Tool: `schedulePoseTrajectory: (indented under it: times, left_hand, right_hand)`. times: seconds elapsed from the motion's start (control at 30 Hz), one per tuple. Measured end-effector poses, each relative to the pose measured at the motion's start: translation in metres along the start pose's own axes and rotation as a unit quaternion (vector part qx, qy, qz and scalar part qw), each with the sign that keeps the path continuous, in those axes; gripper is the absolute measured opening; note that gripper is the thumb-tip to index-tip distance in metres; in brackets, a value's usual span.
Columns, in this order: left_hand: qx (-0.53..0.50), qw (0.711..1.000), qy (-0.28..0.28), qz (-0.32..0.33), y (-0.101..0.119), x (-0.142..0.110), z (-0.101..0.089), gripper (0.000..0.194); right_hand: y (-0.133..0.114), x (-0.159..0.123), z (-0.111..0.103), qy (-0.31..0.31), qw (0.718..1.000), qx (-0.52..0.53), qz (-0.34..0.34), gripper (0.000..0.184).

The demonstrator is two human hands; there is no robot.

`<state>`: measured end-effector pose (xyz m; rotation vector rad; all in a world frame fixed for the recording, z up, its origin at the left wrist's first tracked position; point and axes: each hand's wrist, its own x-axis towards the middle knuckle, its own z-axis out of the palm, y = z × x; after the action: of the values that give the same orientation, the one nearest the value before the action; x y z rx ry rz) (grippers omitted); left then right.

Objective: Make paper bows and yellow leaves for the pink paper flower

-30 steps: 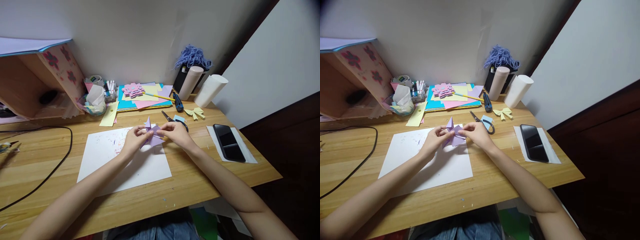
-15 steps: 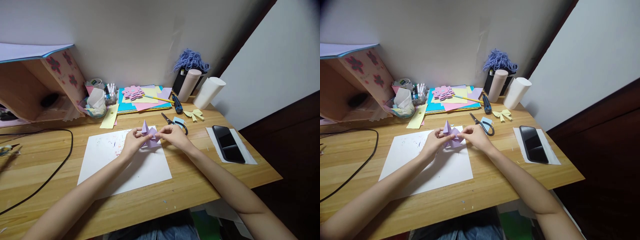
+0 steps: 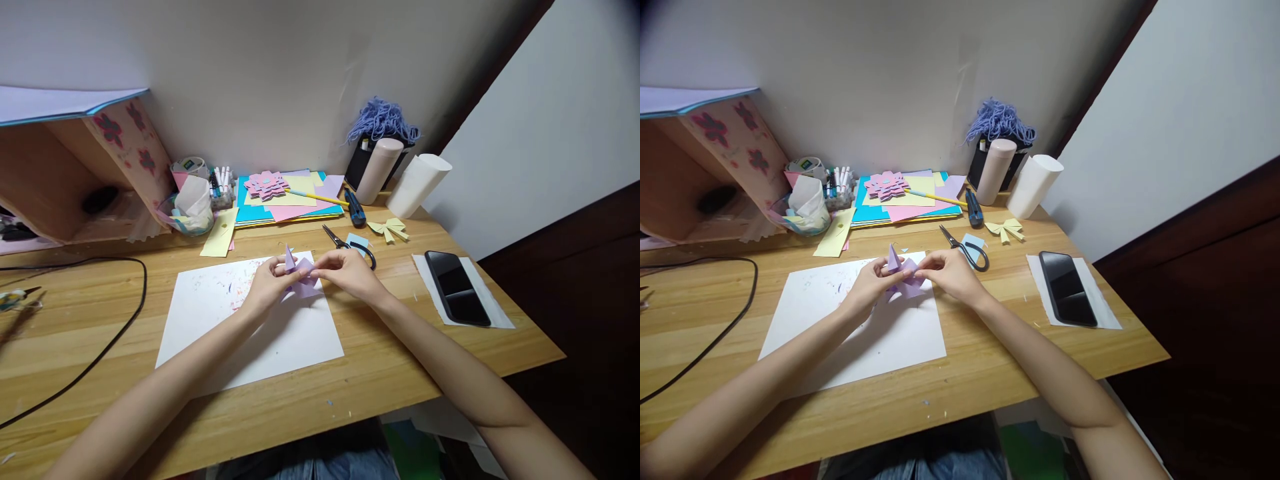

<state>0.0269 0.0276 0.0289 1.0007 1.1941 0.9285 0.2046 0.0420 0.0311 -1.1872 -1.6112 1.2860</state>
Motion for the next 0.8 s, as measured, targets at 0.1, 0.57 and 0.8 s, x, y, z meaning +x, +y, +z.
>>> schedulePoseTrajectory:
  times: [0.1,0.57,0.8]
  left_hand:
    - [-0.008,1.000,0.012,0.017,0.0004,0.0010,-0.0004,0.047]
    - [-0.013,1.000,0.009,0.002,0.0036,-0.0011,0.0011,0.048]
    - [-0.035,0.999,0.027,0.005,0.0016,0.0012,0.0007,0.053]
  right_hand:
    - [0.0015,0.0005,0.0027,0.007,1.000,0.005,-0.005,0.017]
    - [0.0009,0.0018,-0.0001,0.007,0.999,0.015,0.031,0.023]
    - [0.0032,0.0002,0.0017,-0.006,0.997,0.054,0.046,0.030]
